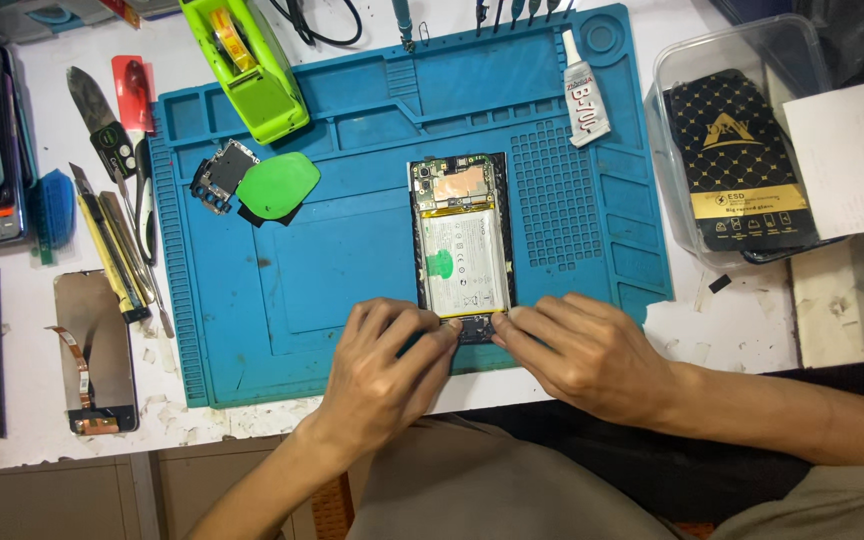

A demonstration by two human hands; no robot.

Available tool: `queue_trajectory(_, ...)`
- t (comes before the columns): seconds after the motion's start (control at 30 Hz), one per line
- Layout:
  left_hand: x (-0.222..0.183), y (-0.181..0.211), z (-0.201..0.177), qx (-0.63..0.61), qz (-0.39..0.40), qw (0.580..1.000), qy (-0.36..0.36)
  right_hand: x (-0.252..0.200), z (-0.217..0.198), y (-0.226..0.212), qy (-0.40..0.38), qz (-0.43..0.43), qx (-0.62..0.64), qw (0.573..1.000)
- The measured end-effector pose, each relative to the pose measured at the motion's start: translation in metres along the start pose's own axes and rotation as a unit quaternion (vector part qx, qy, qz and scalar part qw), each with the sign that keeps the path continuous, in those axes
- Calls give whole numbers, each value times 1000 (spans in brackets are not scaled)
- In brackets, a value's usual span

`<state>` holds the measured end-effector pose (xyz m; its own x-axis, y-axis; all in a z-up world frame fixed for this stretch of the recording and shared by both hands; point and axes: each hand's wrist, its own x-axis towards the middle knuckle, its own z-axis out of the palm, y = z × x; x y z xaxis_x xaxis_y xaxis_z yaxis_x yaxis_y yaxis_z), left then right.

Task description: The person handles a disassembled smartphone, aligning the battery and internal components. They place a black back cover over the device, then remove it and continue adjusting the internal parts on a blue work mat.

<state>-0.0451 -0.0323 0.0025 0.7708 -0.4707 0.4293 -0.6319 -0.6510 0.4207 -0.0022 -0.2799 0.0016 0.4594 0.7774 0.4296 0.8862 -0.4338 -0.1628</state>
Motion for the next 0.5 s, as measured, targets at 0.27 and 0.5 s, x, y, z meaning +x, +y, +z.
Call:
queue_trajectory(0.27, -4, 0, 2, 28, 16, 999, 3, -7, 10, 7, -12, -60, 14, 998)
queue_trajectory(0.5, -14, -6, -6, -131, -53, 989, 46, -5, 13, 12, -3, -68, 35, 997)
